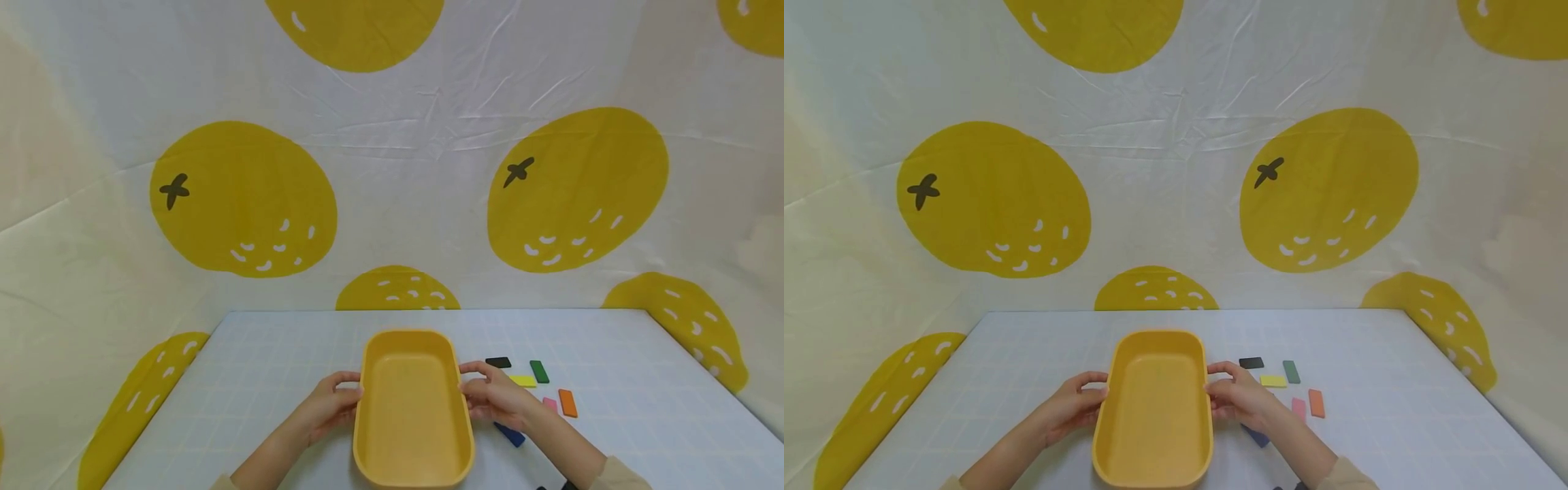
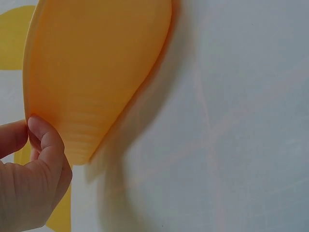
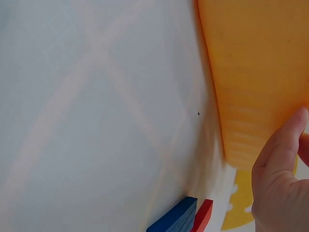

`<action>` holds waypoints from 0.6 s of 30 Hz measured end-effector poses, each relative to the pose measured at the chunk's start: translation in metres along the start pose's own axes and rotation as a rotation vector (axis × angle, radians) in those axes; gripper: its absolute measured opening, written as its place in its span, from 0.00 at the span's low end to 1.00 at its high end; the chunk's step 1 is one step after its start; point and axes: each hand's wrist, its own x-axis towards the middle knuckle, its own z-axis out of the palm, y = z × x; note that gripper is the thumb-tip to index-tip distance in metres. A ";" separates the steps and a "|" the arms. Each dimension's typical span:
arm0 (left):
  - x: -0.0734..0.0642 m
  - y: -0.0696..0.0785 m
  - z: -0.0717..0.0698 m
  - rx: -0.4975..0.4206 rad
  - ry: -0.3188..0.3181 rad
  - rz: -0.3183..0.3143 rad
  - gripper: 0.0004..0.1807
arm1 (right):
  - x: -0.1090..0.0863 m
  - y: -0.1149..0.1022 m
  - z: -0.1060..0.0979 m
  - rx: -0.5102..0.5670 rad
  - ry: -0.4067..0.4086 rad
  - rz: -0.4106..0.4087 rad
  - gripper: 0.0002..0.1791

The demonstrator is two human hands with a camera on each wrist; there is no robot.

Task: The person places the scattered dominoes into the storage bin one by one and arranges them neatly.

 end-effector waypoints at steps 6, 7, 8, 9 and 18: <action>-0.001 -0.001 0.001 0.011 0.001 -0.013 0.24 | -0.002 0.001 0.000 0.003 0.007 0.009 0.31; -0.001 -0.001 0.001 0.010 -0.001 -0.013 0.24 | -0.002 0.001 0.000 0.003 0.007 0.008 0.31; -0.001 -0.002 0.001 0.006 -0.002 -0.014 0.24 | -0.002 0.001 -0.001 0.004 0.008 0.007 0.31; 0.000 -0.002 0.001 0.001 -0.002 -0.015 0.24 | -0.002 0.001 -0.001 0.005 0.008 0.006 0.31; 0.002 -0.002 0.000 -0.034 -0.005 -0.019 0.23 | -0.002 -0.001 0.000 0.040 -0.008 -0.002 0.31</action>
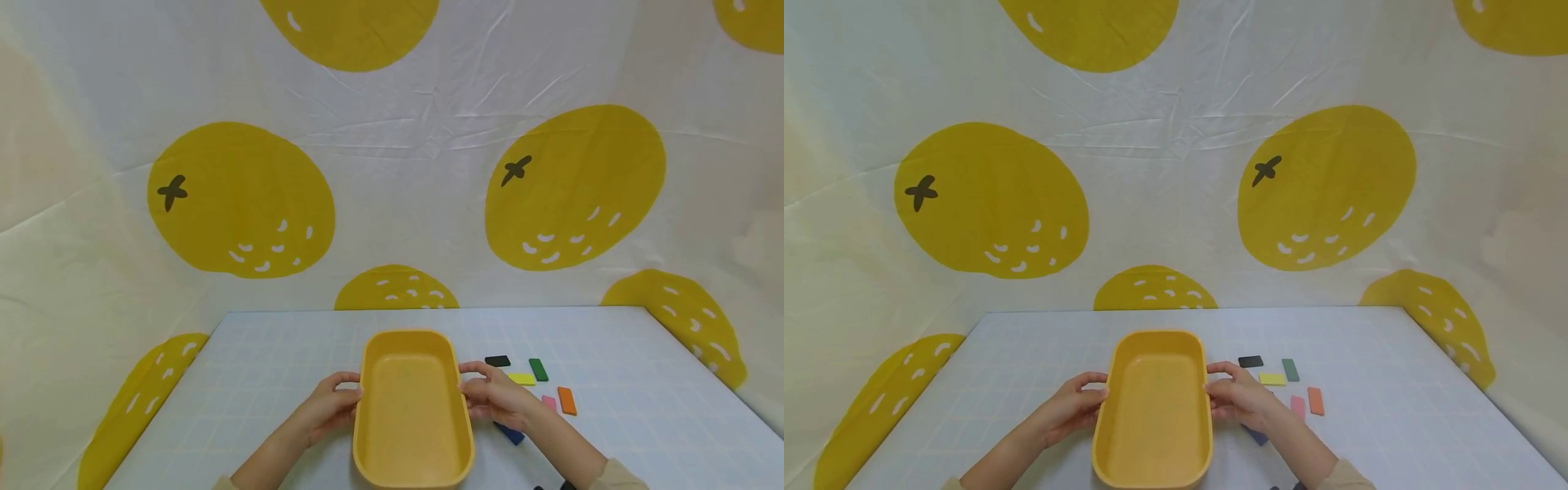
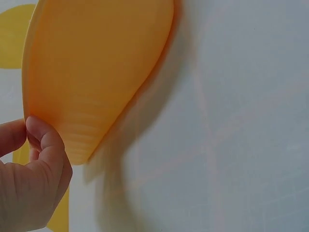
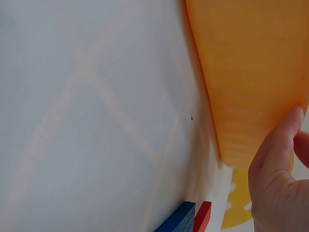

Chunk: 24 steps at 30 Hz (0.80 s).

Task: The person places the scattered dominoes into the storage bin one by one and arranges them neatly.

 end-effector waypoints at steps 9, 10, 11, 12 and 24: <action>-0.001 0.001 0.002 -0.018 -0.014 -0.006 0.22 | -0.006 -0.003 -0.013 -0.074 -0.060 -0.028 0.32; -0.002 0.002 0.002 -0.023 -0.016 -0.012 0.22 | -0.008 -0.004 -0.017 -0.085 -0.069 -0.032 0.31; -0.002 0.002 0.002 -0.028 -0.017 -0.018 0.22 | -0.009 -0.004 -0.020 -0.092 -0.077 -0.038 0.31; -0.002 0.003 0.002 -0.031 -0.021 -0.022 0.22 | -0.011 -0.005 -0.024 -0.097 -0.082 -0.044 0.30; -0.002 0.004 0.001 -0.044 -0.038 -0.027 0.21 | -0.032 -0.022 -0.068 -0.193 0.000 -0.075 0.27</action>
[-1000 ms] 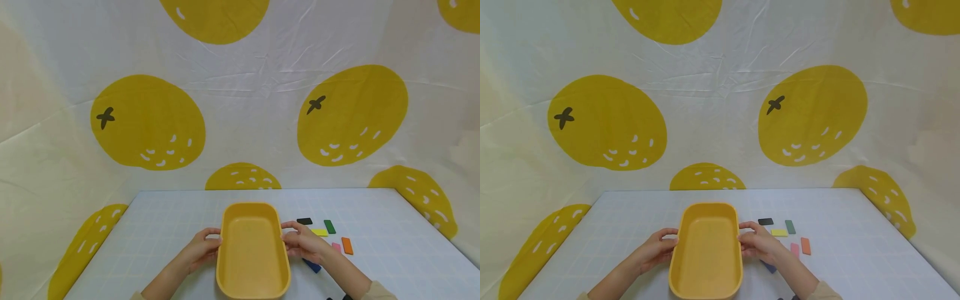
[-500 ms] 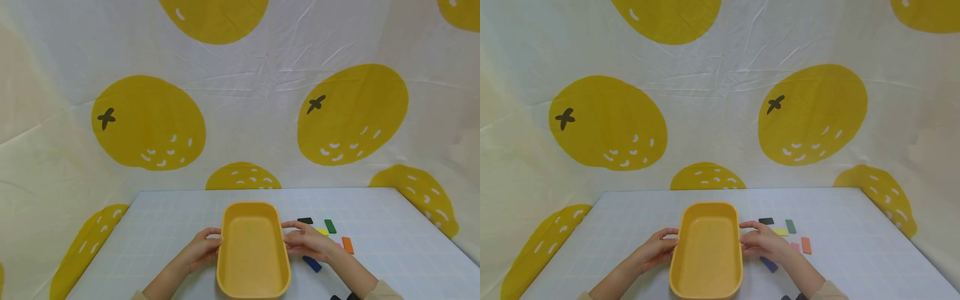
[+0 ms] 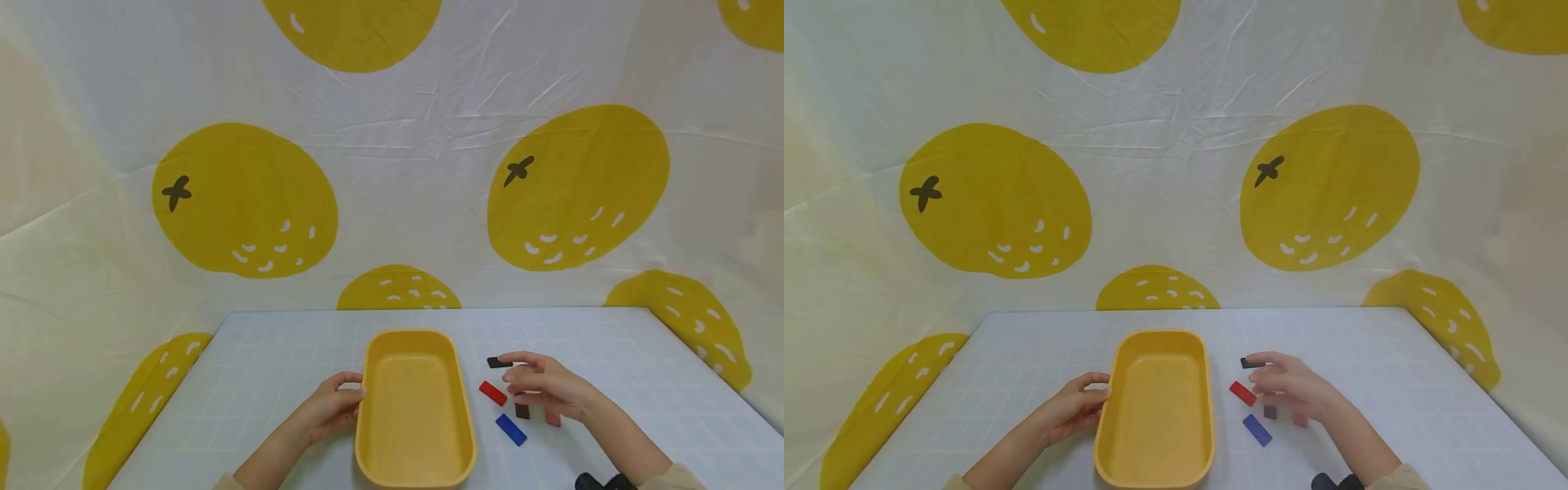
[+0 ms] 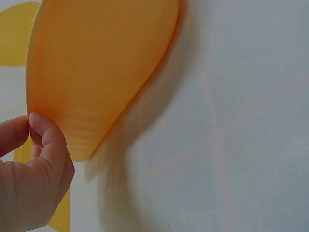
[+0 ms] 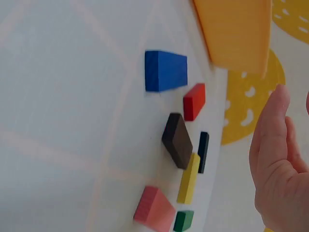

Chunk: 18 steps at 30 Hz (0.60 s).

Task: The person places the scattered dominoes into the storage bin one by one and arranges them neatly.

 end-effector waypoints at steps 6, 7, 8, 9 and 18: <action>0.001 0.002 0.000 0.068 0.031 0.052 0.25 | -0.012 0.004 -0.028 -0.018 0.069 0.013 0.24; 0.001 0.002 0.001 0.074 0.034 0.057 0.25 | -0.015 0.005 -0.033 -0.022 0.081 0.018 0.24; 0.001 0.003 0.001 0.076 0.036 0.059 0.25 | -0.017 0.007 -0.038 -0.025 0.091 0.020 0.24; 0.001 0.003 0.001 0.077 0.040 0.061 0.25 | -0.018 0.008 -0.042 -0.025 0.098 0.020 0.24; 0.002 0.001 0.001 0.071 0.053 0.084 0.26 | -0.025 0.016 -0.072 -0.050 0.160 0.035 0.26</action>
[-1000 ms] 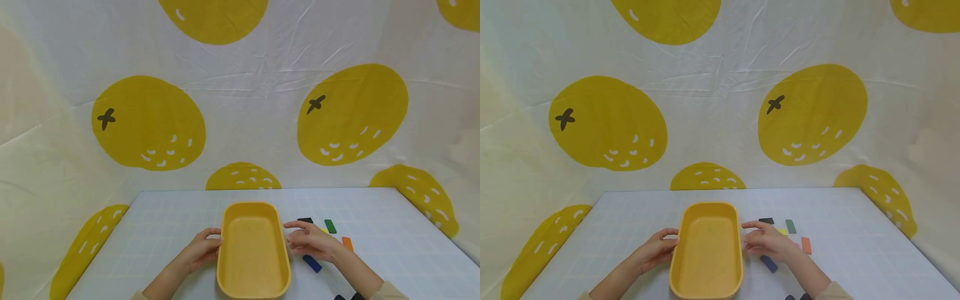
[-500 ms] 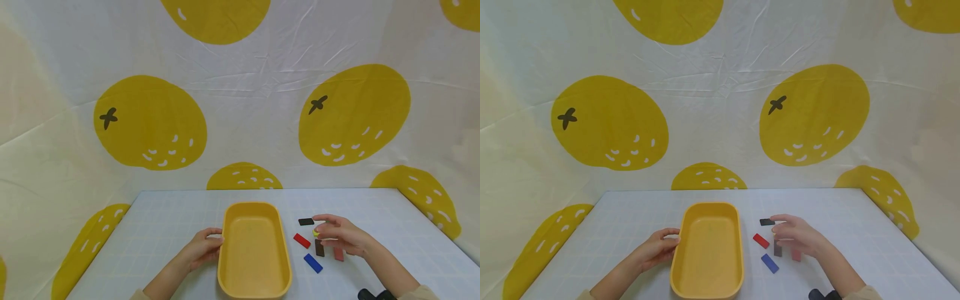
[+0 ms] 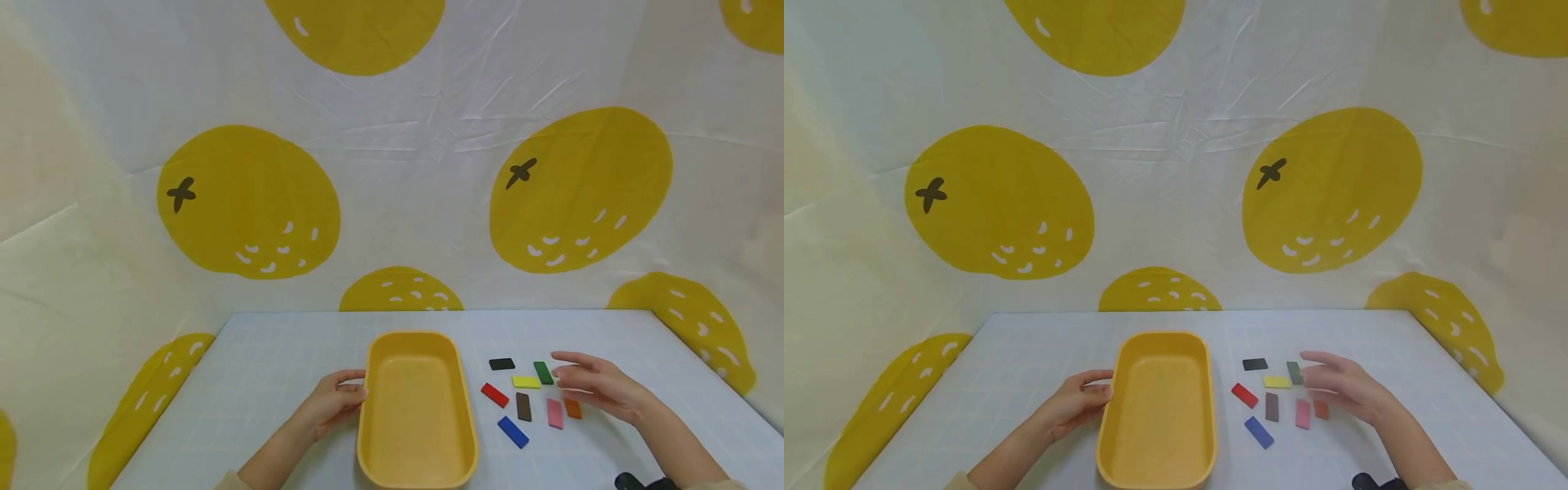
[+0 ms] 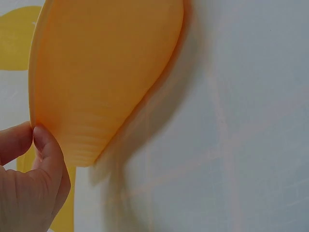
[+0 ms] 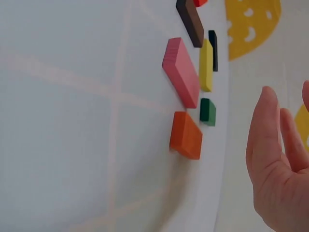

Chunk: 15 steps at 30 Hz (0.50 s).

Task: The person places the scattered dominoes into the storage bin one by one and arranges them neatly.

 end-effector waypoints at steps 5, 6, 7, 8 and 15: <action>0.000 0.000 0.003 0.022 0.016 0.005 0.29 | -0.002 0.010 -0.012 -0.042 0.022 0.022 0.28; 0.001 0.000 0.003 0.028 0.020 0.003 0.29 | -0.003 0.012 -0.015 -0.048 0.027 0.026 0.28; 0.001 0.000 0.003 0.033 0.026 0.001 0.29 | -0.003 0.014 -0.017 -0.054 0.031 0.028 0.29; 0.001 0.000 0.003 0.037 0.032 -0.001 0.29 | -0.003 0.015 -0.019 -0.056 0.039 0.035 0.29; 0.002 0.001 0.004 0.038 0.050 -0.007 0.30 | -0.003 0.026 -0.029 -0.044 0.068 0.083 0.32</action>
